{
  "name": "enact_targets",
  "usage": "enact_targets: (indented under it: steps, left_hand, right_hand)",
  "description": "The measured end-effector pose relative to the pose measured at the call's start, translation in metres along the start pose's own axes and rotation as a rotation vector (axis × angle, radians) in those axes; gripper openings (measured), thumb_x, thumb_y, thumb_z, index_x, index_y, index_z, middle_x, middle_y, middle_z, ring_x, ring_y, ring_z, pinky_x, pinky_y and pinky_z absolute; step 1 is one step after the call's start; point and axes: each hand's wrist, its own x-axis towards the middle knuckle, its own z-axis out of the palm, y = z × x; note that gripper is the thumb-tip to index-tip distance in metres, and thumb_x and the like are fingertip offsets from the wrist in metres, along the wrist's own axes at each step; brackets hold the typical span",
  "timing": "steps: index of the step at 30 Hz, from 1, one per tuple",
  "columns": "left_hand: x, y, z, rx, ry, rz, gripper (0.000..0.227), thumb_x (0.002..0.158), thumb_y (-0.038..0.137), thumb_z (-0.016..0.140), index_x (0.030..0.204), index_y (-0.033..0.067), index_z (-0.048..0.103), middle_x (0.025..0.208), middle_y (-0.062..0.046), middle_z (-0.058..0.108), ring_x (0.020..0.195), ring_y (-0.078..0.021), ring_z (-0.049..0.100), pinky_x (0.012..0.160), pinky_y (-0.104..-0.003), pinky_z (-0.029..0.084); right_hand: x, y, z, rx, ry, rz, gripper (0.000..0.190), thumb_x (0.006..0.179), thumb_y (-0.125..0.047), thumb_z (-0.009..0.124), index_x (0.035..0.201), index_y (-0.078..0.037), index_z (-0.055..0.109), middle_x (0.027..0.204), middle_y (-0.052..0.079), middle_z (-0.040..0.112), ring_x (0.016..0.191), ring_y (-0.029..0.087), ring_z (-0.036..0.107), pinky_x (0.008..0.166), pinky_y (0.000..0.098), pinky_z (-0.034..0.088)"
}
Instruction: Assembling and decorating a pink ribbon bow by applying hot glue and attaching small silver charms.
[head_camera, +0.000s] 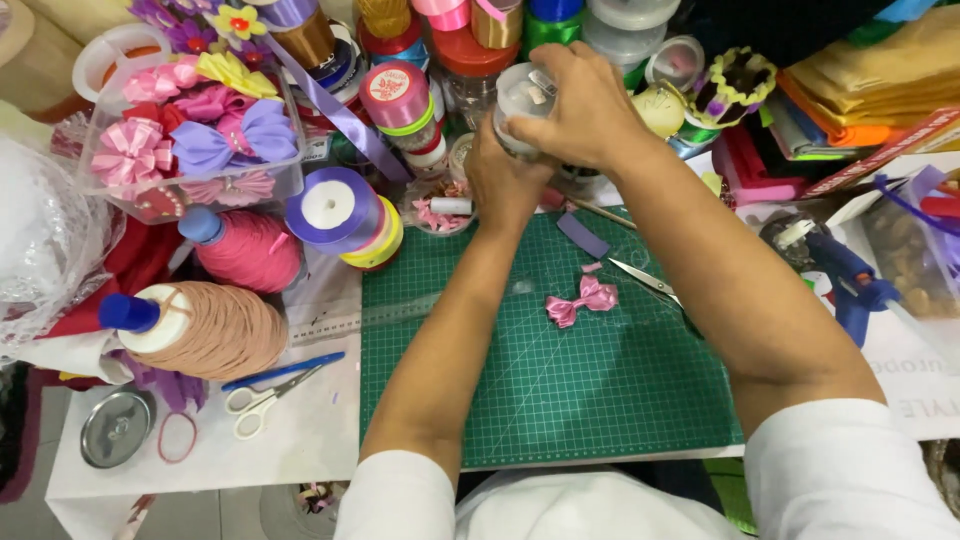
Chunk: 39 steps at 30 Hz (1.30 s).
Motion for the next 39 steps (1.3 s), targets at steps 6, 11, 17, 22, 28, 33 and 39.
enact_targets:
  steps: [6, 11, 17, 22, 28, 33, 39]
  left_hand:
    - [-0.023, 0.030, -0.003, -0.014, -0.088, 0.089, 0.027, 0.076, 0.024, 0.072, 0.097, 0.0078, 0.066, 0.090, -0.010, 0.068, 0.084, -0.0321, 0.068, 0.062, -0.045, 0.048]
    - [-0.044, 0.046, -0.037, -0.133, -0.307, -0.063, 0.040, 0.060, 0.030, 0.078, 0.091, 0.0119, 0.062, 0.081, -0.005, 0.071, 0.074, -0.0230, 0.069, 0.054, -0.039, 0.051]
    - [-0.074, 0.010, -0.080, -0.590, -0.867, 0.071, 0.068, 0.066, 0.012, 0.087, 0.127, 0.0077, 0.055, 0.121, -0.007, 0.065, 0.109, -0.0178, 0.063, 0.093, -0.034, 0.054]
    - [-0.093, 0.007, -0.112, -0.720, -0.935, 0.039, 0.078, 0.065, 0.002, 0.088, 0.132, 0.0137, 0.049, 0.123, -0.002, 0.056, 0.109, -0.0120, 0.060, 0.090, -0.029, 0.057]
    - [-0.112, 0.000, -0.132, -0.540, -0.830, 0.037, 0.074, 0.069, 0.014, 0.092, 0.129, 0.0210, 0.050, 0.128, -0.003, 0.058, 0.120, -0.0189, 0.060, 0.100, -0.033, 0.052]
    - [-0.129, -0.001, -0.131, -0.499, -0.652, 0.024, 0.086, 0.053, 0.009, 0.098, 0.132, 0.0078, 0.063, 0.116, -0.013, 0.071, 0.109, -0.0277, 0.070, 0.098, -0.042, 0.056]
    - [-0.135, 0.009, -0.120, -0.378, -0.622, 0.100, 0.083, 0.056, 0.011, 0.097, 0.133, 0.0096, 0.064, 0.121, -0.011, 0.070, 0.113, -0.0301, 0.068, 0.102, -0.043, 0.053]
  right_hand:
    - [-0.020, -0.043, -0.018, -0.242, -0.066, 0.106, 0.071, 0.091, -0.063, 0.067, 0.122, 0.000, 0.062, 0.104, 0.026, 0.063, 0.094, 0.051, 0.062, 0.074, 0.0611, 0.050]
    - [-0.051, -0.048, -0.027, -0.203, -0.020, -0.106, 0.047, 0.088, -0.042, 0.066, 0.113, -0.001, 0.065, 0.085, 0.022, 0.057, 0.075, 0.043, 0.059, 0.060, 0.0556, 0.049]
    - [-0.091, -0.058, -0.081, 0.272, -0.317, -0.554, 0.044, 0.095, -0.035, 0.059, 0.123, -0.001, 0.059, 0.110, 0.015, 0.061, 0.095, 0.030, 0.058, 0.082, 0.0429, 0.047]
    - [-0.140, -0.047, -0.114, 0.453, -0.381, -0.408, 0.070, 0.082, -0.031, 0.074, 0.141, -0.001, 0.049, 0.140, 0.018, 0.056, 0.128, 0.030, 0.057, 0.108, 0.0417, 0.045]
    - [-0.236, -0.018, -0.053, 0.237, -0.504, -0.080, 0.063, 0.078, -0.036, 0.078, 0.131, -0.013, 0.055, 0.122, 0.009, 0.063, 0.099, 0.019, 0.068, 0.076, 0.0263, 0.066]
    - [-0.278, -0.023, -0.006, 0.075, -0.369, -0.001, 0.078, 0.062, -0.029, 0.094, 0.130, -0.007, 0.063, 0.120, 0.022, 0.065, 0.114, 0.046, 0.066, 0.097, 0.0547, 0.053]
    - [-0.249, -0.042, -0.029, 0.273, 0.018, -0.040, 0.051, 0.082, -0.020, 0.086, 0.130, -0.010, 0.071, 0.125, 0.009, 0.068, 0.115, 0.029, 0.068, 0.097, 0.0404, 0.054]
